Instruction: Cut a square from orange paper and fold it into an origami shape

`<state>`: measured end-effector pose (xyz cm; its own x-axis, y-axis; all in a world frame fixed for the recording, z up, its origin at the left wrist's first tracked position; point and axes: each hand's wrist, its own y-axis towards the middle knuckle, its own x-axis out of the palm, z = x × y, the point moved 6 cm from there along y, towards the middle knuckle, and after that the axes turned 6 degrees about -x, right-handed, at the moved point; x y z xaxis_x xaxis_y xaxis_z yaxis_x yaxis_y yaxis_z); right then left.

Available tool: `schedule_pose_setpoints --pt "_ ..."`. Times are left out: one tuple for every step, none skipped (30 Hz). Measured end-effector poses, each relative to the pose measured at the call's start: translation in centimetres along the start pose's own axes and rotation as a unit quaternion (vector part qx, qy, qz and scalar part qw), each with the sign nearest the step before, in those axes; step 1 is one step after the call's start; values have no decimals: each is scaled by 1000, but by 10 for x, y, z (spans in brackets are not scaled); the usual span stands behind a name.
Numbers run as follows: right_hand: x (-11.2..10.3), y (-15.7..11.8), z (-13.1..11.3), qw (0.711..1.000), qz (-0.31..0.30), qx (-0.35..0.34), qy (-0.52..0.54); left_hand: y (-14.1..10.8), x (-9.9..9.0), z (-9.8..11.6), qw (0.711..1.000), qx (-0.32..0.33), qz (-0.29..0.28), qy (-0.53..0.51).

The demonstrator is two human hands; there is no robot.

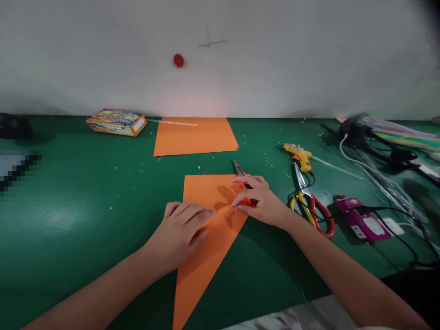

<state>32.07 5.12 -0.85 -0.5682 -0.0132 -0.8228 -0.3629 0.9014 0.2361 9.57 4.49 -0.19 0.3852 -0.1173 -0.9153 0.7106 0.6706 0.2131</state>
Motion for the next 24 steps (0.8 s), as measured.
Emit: schedule_pose_setpoints --pt "-1 0 1 1000 -2 -1 3 0 0 0 1000 1 -2 1" --pt "-2 0 1 1000 -3 -1 5 0 0 0 1000 1 -2 1" --pt "-2 0 1 1000 -4 -1 8 0 0 0 1000 2 -2 0" --pt "-3 -1 2 1000 -6 -1 11 0 0 0 1000 2 -1 0" --pt "-4 -1 2 1000 -7 0 14 -1 0 0 1000 2 -2 -2" --pt "-5 -1 2 1000 -9 -1 17 -1 0 0 1000 1 -2 -2" --pt "-6 -1 2 1000 -10 -2 19 -1 0 0 1000 1 -3 -2" --pt "-7 -1 2 1000 -11 -5 21 0 0 0 1000 1 -2 -1" --pt "-7 -1 2 1000 -13 -8 22 0 0 0 1000 1 -2 1" --pt "-7 -1 1 1000 -14 -12 22 0 0 0 1000 2 -1 3" --pt "-7 -1 2 1000 -14 -14 21 0 -1 0 1000 4 1 5" --pt "-7 -1 2 1000 -15 -17 20 -1 -1 0 1000 6 3 5" --pt "-7 -1 3 1000 -16 -18 18 -1 -1 1 1000 8 5 5" --pt "-7 -1 3 1000 -16 -21 16 -1 -1 1 1000 9 7 6" --pt "-7 -1 3 999 -16 -23 15 -1 -1 0 1000 8 9 7" --pt "-7 -1 4 999 -16 -25 14 -2 -1 0 1000 6 13 9" --pt "-7 -1 4 999 -17 -27 13 -2 -1 -1 1000 2 18 12" --pt "-7 -1 4 999 -18 -28 11 -2 -2 -1 1000 -3 24 17" --pt "-6 -1 5 999 -18 -29 8 -3 -2 -2 999 -10 32 24" --pt "-6 -1 5 999 -20 -28 4 -3 -4 -3 998 -16 43 32" --pt "-5 -1 6 999 -20 -28 -1 -3 -5 -4 998 -21 52 40" --pt "-4 -1 6 999 -21 -28 -7 -4 -6 -4 997 -26 58 46" --pt "-4 -1 7 999 -21 -27 -14 -4 -6 -5 997 -27 60 49" --pt "-3 -1 7 999 -22 -27 -20 -3 -6 -5 997 -26 57 50"
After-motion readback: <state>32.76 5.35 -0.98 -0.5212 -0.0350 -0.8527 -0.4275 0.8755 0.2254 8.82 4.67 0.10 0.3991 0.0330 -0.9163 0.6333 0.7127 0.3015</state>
